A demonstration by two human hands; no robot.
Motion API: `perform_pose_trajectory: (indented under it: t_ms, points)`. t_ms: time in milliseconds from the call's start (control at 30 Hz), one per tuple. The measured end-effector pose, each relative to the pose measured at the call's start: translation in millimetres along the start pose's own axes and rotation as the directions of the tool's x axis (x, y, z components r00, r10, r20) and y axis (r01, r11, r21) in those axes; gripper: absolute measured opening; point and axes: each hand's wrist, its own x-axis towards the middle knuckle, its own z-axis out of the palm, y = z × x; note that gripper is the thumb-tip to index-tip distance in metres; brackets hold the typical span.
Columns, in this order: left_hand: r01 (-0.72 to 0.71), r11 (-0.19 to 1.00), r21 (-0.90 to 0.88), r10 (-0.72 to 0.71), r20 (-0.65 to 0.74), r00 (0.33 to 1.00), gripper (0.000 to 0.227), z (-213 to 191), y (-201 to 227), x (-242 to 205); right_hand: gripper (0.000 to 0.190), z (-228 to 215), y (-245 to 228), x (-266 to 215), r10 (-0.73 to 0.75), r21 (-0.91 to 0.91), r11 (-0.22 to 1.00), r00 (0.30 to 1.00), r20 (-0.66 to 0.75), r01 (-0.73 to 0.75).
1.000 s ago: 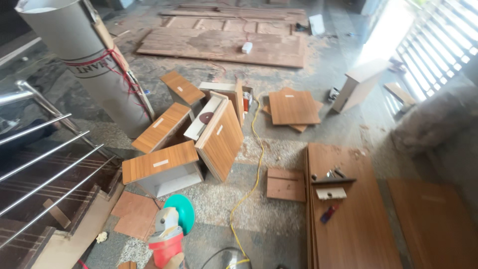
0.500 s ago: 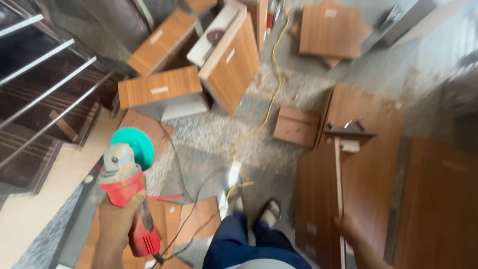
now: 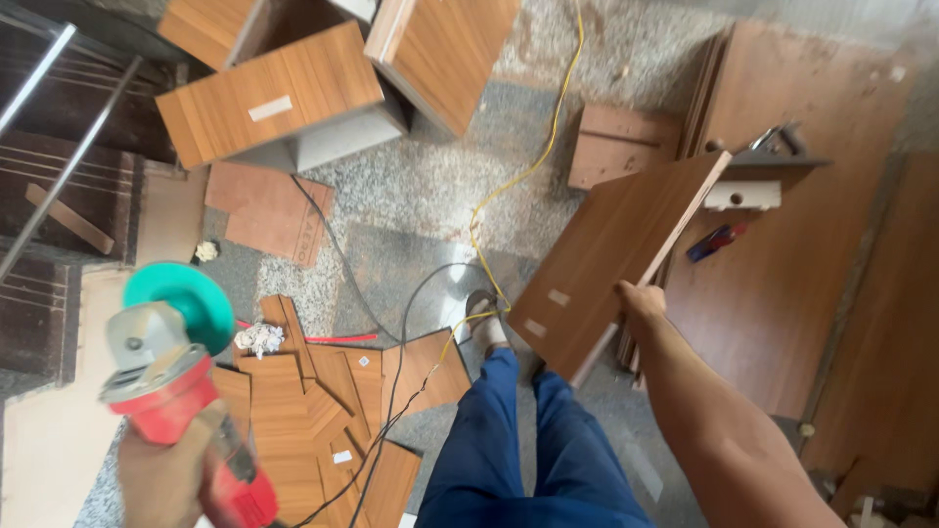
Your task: The person uses a power sander to smooth the edge of a rectangular wooden board, handling it while sitting on the floor.
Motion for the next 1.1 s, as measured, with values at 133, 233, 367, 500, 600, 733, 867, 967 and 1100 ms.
perform_pose_trajectory:
  t_ms: [133, 233, 367, 500, 600, 733, 867, 967, 1100]
  points:
    - [-0.221, 0.897, 0.383, 0.226, 0.032, 0.974, 0.064, -33.5, 4.5, 31.9, 0.043, 62.2, -2.6, 6.7, 0.105, 0.452, 0.887, 0.994, -0.001, -0.094]
    - [-0.195, 0.718, 0.669, 0.197, 0.073, 0.978, 0.068, -55.0, 20.1, 52.1, 0.051, 88.8, -6.7, 11.6, 0.172, 0.604, 0.783, 0.985, 0.014, -0.145]
    - [-0.237, 0.564, 0.791, 0.171, 0.169, 0.971, 0.071, -73.3, 39.9, 75.9, 0.053, 114.9, -22.4, 12.2, 0.276, 0.737, 0.651, 0.961, -0.003, -0.185]
    - [-0.276, 0.624, 0.731, 0.200, 0.192, 0.961, 0.075, -76.7, 39.5, 85.9, 0.048, 134.8, -39.4, 8.7, 0.306, 0.822, 0.536, 0.952, 0.024, -0.193]
    - [-0.211, 0.670, 0.712, 0.234, 0.068, 0.970, 0.074, -62.3, 27.0, 76.2, 0.047, 150.3, -57.5, 16.3, 0.307, 0.856, 0.456, 0.946, 0.104, -0.242]
    - [-0.284, 0.768, 0.574, 0.313, 0.051, 0.948, 0.086, -35.0, 11.3, 64.5, 0.043, 169.3, -82.3, 34.5, 0.257, 0.886, 0.363, 0.945, 0.204, -0.290]
    - [-0.220, 0.792, 0.570, 0.243, 0.037, 0.969, 0.085, -11.7, -9.0, 64.8, 0.037, 195.2, -99.8, 47.9, 0.158, 0.890, 0.243, 0.921, 0.355, -0.385]
    - [-0.071, 0.835, 0.546, 0.076, 0.013, 0.997, 0.078, -4.6, -30.7, 64.9, 0.039, 210.0, -115.2, 55.2, 0.086, 0.886, 0.177, 0.904, 0.419, -0.427]
    - [-0.061, 0.870, 0.490, 0.045, 0.045, 0.998, 0.071, 0.0, -68.9, 66.6, 0.039, 236.1, -129.1, 69.3, 0.160, 0.882, 0.260, 0.918, 0.362, -0.393]
